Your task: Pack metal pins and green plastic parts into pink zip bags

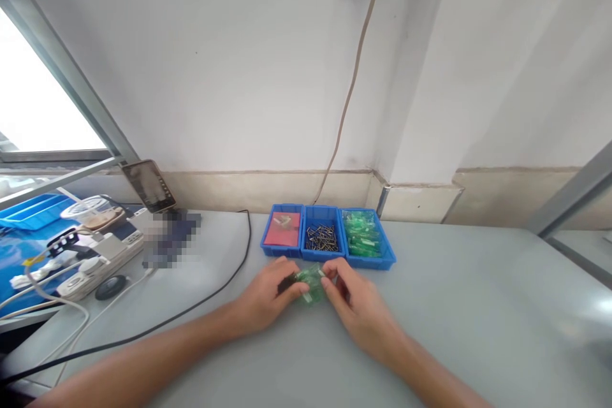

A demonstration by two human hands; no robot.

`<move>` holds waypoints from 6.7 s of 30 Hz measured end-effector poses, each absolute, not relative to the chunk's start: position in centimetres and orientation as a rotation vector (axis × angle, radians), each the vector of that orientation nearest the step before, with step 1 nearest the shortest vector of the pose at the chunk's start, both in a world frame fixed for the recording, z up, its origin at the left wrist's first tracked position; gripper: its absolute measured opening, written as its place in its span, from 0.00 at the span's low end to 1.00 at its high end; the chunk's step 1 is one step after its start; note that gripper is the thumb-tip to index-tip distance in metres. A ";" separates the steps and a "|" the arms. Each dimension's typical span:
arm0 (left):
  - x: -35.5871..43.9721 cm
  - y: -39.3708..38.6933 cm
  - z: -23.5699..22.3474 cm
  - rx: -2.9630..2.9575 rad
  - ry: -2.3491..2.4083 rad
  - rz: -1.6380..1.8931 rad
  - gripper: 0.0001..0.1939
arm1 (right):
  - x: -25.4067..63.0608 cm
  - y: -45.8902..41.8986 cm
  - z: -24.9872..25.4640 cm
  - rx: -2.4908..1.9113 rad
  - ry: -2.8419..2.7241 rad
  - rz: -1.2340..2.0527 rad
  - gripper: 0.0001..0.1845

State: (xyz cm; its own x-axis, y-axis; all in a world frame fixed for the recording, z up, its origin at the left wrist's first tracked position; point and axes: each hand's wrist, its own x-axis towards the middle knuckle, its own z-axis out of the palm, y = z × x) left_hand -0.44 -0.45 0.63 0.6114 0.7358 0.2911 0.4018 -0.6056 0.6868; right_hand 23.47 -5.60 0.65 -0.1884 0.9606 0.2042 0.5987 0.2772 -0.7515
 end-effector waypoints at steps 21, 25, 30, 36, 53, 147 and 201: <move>-0.2 -0.6 0.3 2.433 0.870 0.785 0.21 | 23.7 -5.1 -0.3 -1.391 -1.810 0.823 0.17; -0.3 -0.6 0.4 2.389 0.846 0.839 0.13 | 23.5 -5.2 -0.2 -1.372 -1.806 0.833 0.17; -0.3 -0.6 0.5 2.325 0.824 0.821 0.11 | 23.1 -5.5 0.2 -1.399 -1.861 0.749 0.16; -0.3 -0.5 0.4 2.254 0.834 0.799 0.17 | 22.9 -5.5 0.4 -1.367 -1.928 0.716 0.14; -0.2 -0.1 0.4 2.136 0.824 0.683 0.26 | 22.9 -4.4 0.1 -1.199 -1.755 1.094 0.24; 0.2 0.8 0.3 1.730 0.685 0.714 0.28 | 22.0 -4.9 -0.1 -1.033 -1.402 1.462 0.22; -0.4 0.7 1.1 1.570 0.677 0.590 0.28 | 21.2 -4.6 -0.3 -1.086 -1.583 1.261 0.25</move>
State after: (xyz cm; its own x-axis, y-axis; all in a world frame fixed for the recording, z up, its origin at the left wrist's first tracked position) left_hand -0.38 0.71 1.13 0.6955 0.7184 -0.0141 0.0846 -0.0623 0.9945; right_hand 21.25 -4.62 -0.33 -0.2916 0.9528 0.0841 0.1313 0.1269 -0.9832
